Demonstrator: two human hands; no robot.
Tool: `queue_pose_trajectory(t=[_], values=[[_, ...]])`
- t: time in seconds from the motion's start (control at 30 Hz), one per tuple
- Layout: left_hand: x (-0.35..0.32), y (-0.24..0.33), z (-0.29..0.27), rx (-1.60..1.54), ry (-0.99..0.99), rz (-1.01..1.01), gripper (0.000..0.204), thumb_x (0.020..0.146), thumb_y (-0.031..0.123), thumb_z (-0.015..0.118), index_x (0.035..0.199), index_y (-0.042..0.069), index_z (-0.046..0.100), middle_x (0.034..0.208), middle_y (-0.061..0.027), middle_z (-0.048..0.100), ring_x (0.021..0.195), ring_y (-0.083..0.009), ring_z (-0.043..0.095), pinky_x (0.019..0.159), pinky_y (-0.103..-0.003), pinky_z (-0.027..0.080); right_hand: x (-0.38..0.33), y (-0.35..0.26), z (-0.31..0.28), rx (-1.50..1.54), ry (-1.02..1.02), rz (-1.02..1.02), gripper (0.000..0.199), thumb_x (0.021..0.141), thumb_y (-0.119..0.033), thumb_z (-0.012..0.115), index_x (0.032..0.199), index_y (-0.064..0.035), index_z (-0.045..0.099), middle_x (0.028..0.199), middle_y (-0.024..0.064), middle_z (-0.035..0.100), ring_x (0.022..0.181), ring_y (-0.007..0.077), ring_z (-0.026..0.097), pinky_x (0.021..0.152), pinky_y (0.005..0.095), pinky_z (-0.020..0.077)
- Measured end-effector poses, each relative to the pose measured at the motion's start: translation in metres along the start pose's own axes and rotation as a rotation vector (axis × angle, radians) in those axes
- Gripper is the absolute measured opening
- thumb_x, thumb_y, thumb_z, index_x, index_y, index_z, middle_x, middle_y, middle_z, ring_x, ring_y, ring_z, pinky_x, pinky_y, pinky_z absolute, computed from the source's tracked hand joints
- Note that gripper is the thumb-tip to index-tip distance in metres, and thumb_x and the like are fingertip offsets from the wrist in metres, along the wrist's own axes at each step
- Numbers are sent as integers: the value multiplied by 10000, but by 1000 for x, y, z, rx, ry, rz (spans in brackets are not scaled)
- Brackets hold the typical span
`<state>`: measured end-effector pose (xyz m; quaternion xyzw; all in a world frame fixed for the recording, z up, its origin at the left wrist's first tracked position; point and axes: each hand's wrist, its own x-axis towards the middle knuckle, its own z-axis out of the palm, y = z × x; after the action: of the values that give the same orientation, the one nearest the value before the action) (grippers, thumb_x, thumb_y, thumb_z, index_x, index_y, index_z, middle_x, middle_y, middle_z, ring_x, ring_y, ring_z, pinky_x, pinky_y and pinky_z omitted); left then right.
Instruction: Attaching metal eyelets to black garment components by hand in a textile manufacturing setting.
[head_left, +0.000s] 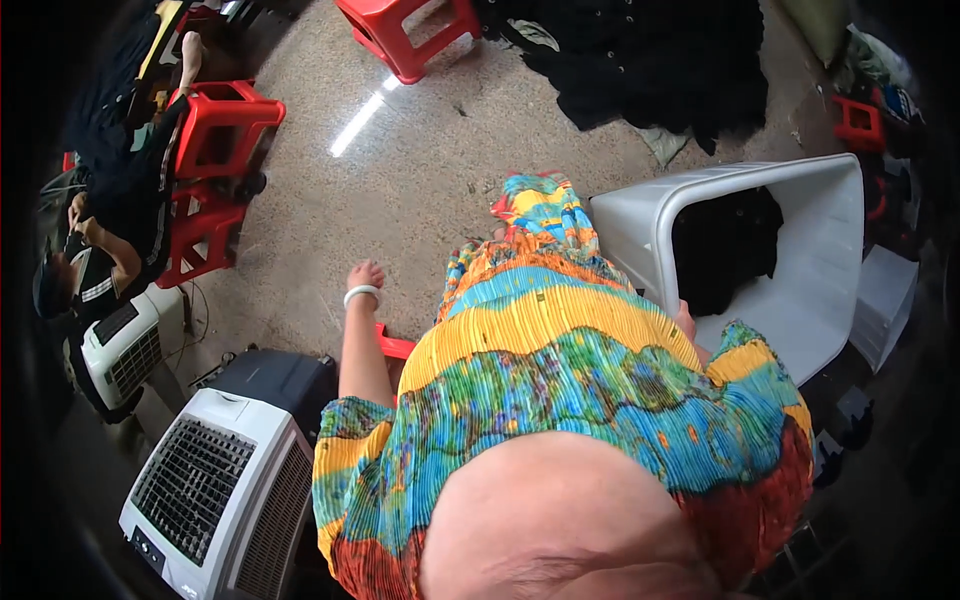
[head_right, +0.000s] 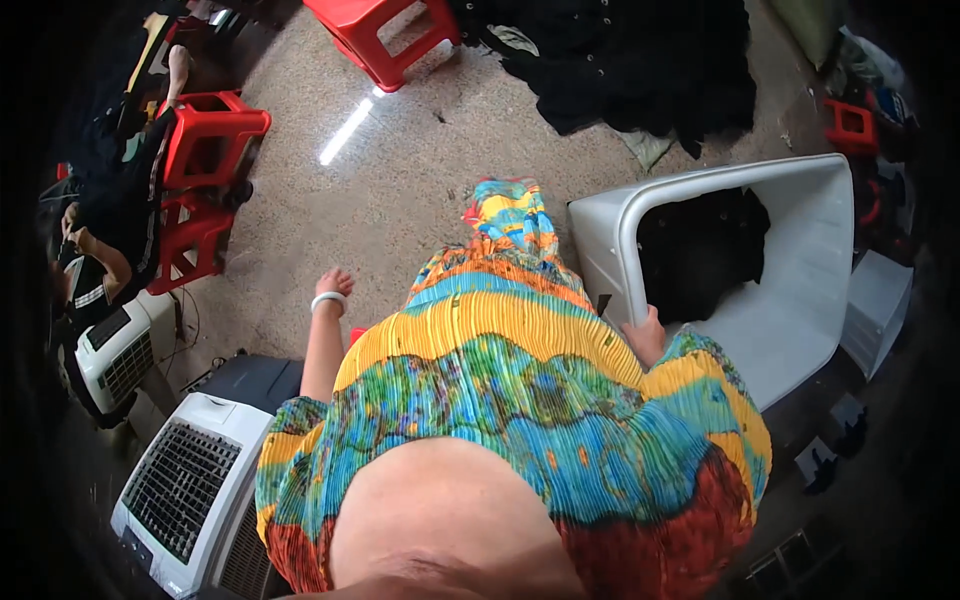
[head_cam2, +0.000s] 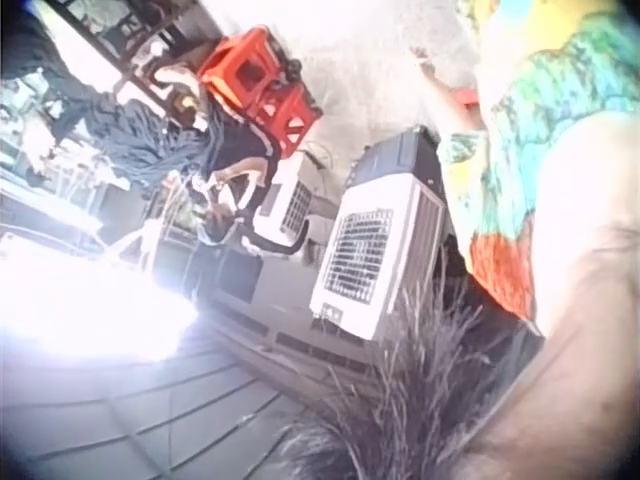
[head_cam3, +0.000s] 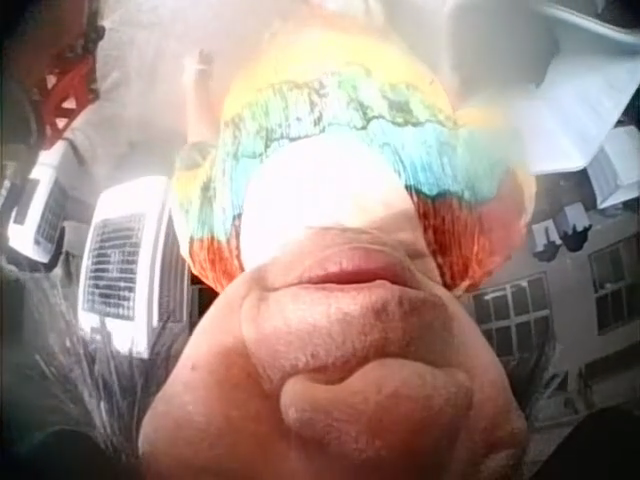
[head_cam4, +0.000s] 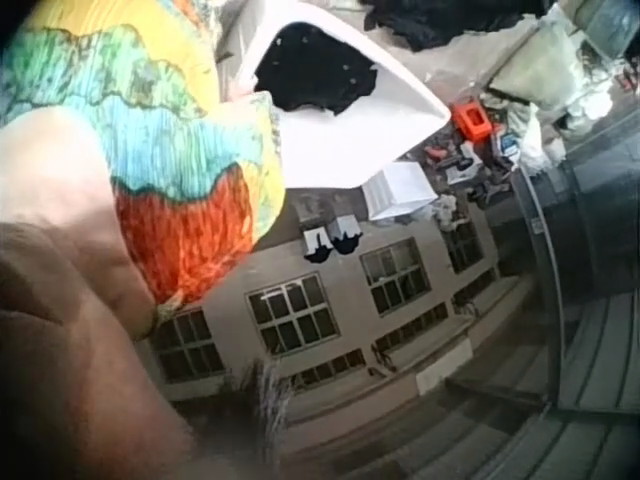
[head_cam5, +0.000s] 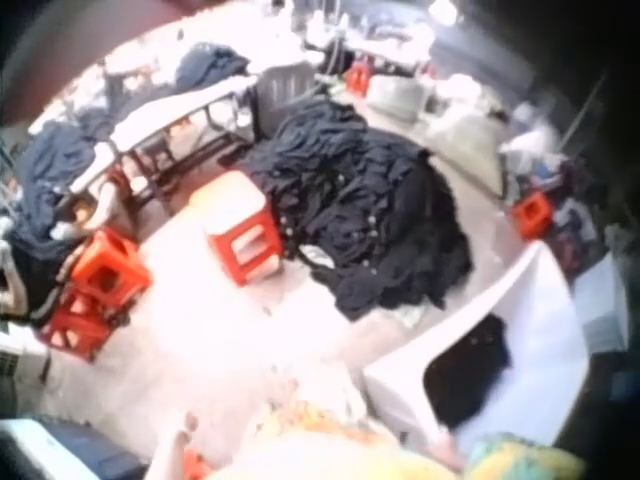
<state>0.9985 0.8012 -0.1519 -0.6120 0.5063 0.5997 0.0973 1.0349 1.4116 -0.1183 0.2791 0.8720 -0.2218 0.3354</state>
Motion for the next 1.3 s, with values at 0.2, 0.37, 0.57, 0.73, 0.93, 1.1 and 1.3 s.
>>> queue_pose_trajectory(t=[0.2, 0.37, 0.57, 0.73, 0.93, 1.1, 1.3], values=[[10, 10, 53, 111, -37, -61, 270, 803, 239, 509, 1015, 85, 443, 876, -131, 585, 685, -243, 592, 533, -319, 478, 21, 20, 55, 118, -84, 88, 728, 571, -377, 690, 1138, -70, 350, 997, 177, 545, 918, 310, 533, 767, 378, 417], [71, 63, 29, 68, -46, -84, 321, 812, 232, 501, 1068, 54, 425, 897, -149, 579, 664, -266, 585, 551, -327, 480, 74, 169, 29, 82, -130, -47, 451, 626, -306, 654, 964, -49, 504, 878, 151, 587, 838, 284, 567, 708, 372, 441], [97, 191, 53, 119, -82, 109, 141, 805, 156, 501, 911, 104, 422, 645, -61, 522, 469, -158, 500, 381, -244, 366, 42, 45, 10, -124, -759, -243, 287, 654, -257, 624, 832, -41, 559, 793, 134, 601, 765, 275, 582, 668, 371, 451], [112, 245, 84, 205, -123, 17, 247, 815, 194, 505, 1013, 92, 398, 728, -76, 551, 543, -200, 555, 429, -271, 420, 48, -294, -56, -381, -788, -314, 254, 704, -215, 537, 534, -31, 578, 581, 117, 578, 577, 274, 577, 554, 380, 447], [155, 326, 160, 507, -289, 47, 261, 805, 205, 525, 1020, 81, 447, 788, -79, 566, 570, -177, 552, 465, -274, 432, 113, -463, -40, 361, -257, -306, 265, 716, -302, 537, 775, -52, 599, 685, 109, 600, 669, 250, 586, 606, 344, 449], [227, 399, 212, 1212, -205, 715, 300, 736, 247, 586, 956, 46, 555, 703, -90, 590, 604, -156, 568, 524, -278, 440, 232, -463, 63, 300, -253, -123, 256, 692, -301, 548, 790, -71, 606, 775, 143, 596, 747, 279, 579, 659, 369, 455], [210, 458, 320, 1576, -231, 826, 483, 673, 240, 650, 1067, 42, 454, 955, -197, 547, 892, -339, 531, 756, -402, 422, 324, -451, 86, 223, -164, 209, 350, 710, -337, 560, 909, -49, 557, 942, 144, 570, 892, 278, 537, 761, 360, 429]])
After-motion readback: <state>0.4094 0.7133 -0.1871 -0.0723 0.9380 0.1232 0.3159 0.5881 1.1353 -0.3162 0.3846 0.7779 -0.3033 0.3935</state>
